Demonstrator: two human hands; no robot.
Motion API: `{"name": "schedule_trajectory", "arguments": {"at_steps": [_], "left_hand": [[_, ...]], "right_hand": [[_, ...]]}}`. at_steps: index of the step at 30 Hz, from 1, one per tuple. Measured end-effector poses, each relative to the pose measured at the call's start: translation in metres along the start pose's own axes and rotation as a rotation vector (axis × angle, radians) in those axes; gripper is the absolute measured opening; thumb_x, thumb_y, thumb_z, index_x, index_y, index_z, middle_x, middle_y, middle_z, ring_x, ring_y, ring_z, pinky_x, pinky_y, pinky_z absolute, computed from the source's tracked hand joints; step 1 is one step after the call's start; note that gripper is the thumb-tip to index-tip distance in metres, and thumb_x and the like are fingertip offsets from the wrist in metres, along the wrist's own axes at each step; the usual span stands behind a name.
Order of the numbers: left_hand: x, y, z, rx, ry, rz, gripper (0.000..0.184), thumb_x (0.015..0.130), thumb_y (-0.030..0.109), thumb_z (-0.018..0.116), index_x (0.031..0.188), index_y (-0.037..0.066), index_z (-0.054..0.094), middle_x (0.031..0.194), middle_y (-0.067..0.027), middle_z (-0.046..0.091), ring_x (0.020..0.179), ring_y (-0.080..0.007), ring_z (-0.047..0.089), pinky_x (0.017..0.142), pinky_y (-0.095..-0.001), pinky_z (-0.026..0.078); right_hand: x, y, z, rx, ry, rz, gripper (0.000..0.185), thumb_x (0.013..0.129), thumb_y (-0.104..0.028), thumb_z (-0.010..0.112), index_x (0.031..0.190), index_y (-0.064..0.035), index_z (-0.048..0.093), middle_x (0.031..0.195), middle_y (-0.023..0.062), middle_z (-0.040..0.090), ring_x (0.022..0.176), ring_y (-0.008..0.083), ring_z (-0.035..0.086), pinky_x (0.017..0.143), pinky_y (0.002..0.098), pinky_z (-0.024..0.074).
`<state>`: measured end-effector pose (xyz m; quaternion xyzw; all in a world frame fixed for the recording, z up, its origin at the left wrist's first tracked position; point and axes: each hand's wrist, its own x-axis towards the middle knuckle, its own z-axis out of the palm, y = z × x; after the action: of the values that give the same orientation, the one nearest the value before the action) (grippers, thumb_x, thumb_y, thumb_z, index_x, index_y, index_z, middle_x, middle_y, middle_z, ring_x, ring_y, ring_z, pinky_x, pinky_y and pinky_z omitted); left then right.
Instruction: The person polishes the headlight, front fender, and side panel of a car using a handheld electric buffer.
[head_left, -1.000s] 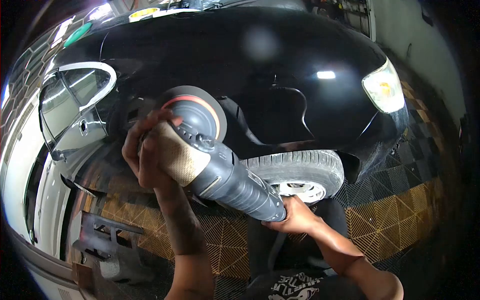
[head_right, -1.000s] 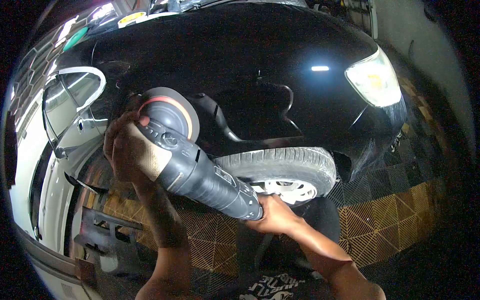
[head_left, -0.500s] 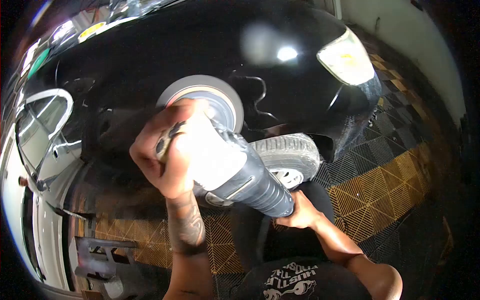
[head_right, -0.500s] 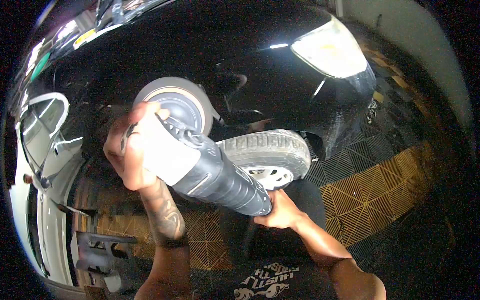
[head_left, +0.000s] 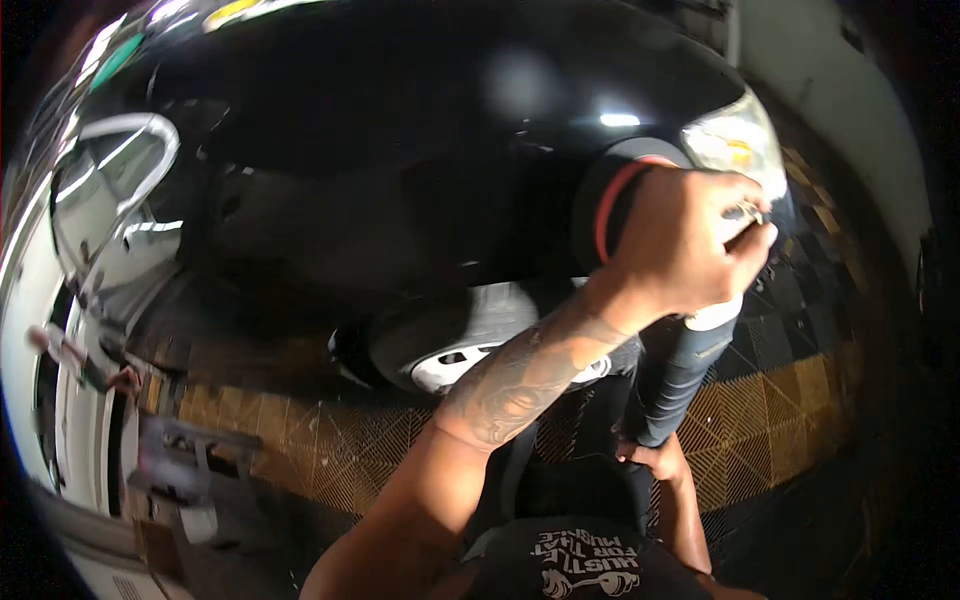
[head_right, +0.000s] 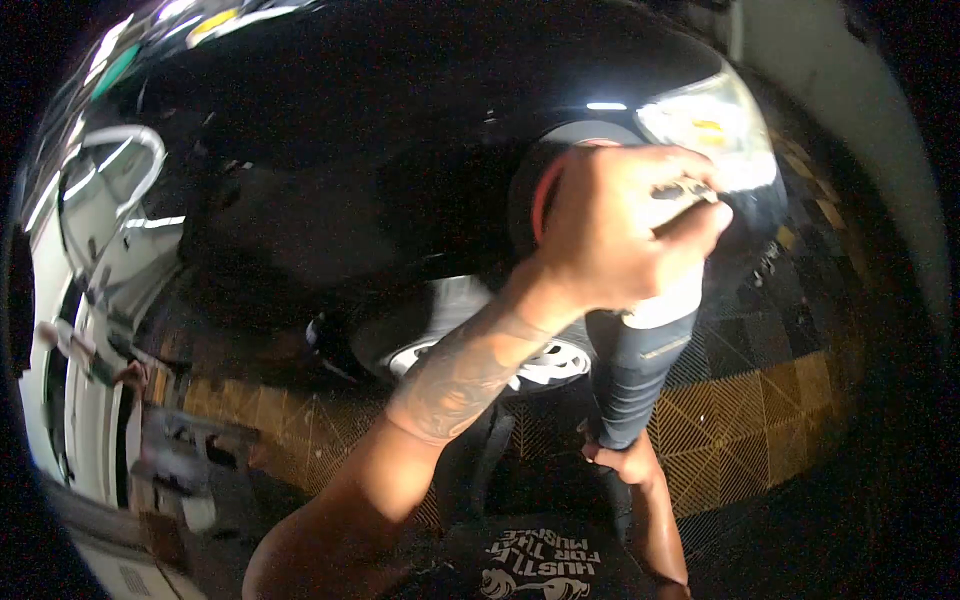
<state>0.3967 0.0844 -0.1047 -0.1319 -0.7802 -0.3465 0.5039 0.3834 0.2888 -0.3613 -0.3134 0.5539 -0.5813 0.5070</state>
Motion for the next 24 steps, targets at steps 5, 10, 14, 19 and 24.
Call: {"name": "schedule_trajectory", "arguments": {"at_steps": [5, 10, 14, 19, 24], "left_hand": [[-0.025, 0.013, -0.045, -0.017, 0.098, 0.051, 0.015, 0.073, 0.004, 0.072, 0.088, 0.0, 0.071, 0.07, -0.0088, 0.069, 0.058, -0.014, 0.066, 0.056, -0.0266, 0.051], [-0.049, 0.036, -0.097, -0.224, 0.141, -0.067, 0.02, 0.077, -0.002, 0.065, 0.096, -0.008, 0.069, 0.081, -0.0122, 0.071, 0.071, -0.0154, 0.068, 0.068, -0.0286, 0.055], [-0.062, 0.046, -0.136, -0.254, 0.183, -0.016, 0.023, 0.077, -0.009, 0.063, 0.1, -0.009, 0.066, 0.086, -0.0109, 0.069, 0.074, -0.0122, 0.066, 0.068, -0.0248, 0.054], [-0.084, 0.047, -0.19, -0.024, 0.171, 0.083, 0.027, 0.08, 0.001, 0.058, 0.103, -0.01, 0.065, 0.096, -0.0225, 0.071, 0.087, -0.027, 0.07, 0.08, -0.0365, 0.056], [-0.107, 0.068, -0.221, 0.151, 0.308, -0.043, 0.035, 0.087, 0.021, 0.053, 0.105, -0.007, 0.063, 0.096, -0.0248, 0.068, 0.085, -0.0301, 0.068, 0.084, -0.0444, 0.055]], "right_hand": [[0.018, 0.007, 0.023, -0.12, 0.0, -0.188, 0.034, 0.066, -0.008, 0.074, 0.097, 0.0019, 0.064, 0.075, 0.0051, 0.064, 0.07, 0.0164, 0.061, 0.074, 0.0331, 0.0515], [0.034, 0.034, 0.032, -0.267, 0.039, -0.17, 0.051, 0.062, -0.01, 0.08, 0.108, 0.0013, 0.061, 0.093, 0.0069, 0.066, 0.084, 0.0189, 0.063, 0.081, 0.0345, 0.051], [0.035, -0.002, 0.068, -0.353, 0.119, -0.191, 0.056, 0.06, -0.014, 0.084, 0.109, 0.0022, 0.063, 0.1, 0.0108, 0.07, 0.091, 0.0205, 0.066, 0.084, 0.0354, 0.052], [0.05, -0.045, 0.103, -0.473, -0.034, -0.145, 0.038, 0.06, -0.015, 0.083, 0.091, 0.0025, 0.07, 0.089, 0.0131, 0.073, 0.084, 0.0202, 0.07, 0.081, 0.0348, 0.0538], [0.068, -0.047, 0.125, -0.593, -0.075, -0.141, 0.038, 0.06, -0.015, 0.084, 0.091, 0.0022, 0.071, 0.091, 0.017, 0.074, 0.088, 0.0248, 0.073, 0.083, 0.036, 0.055]]}}
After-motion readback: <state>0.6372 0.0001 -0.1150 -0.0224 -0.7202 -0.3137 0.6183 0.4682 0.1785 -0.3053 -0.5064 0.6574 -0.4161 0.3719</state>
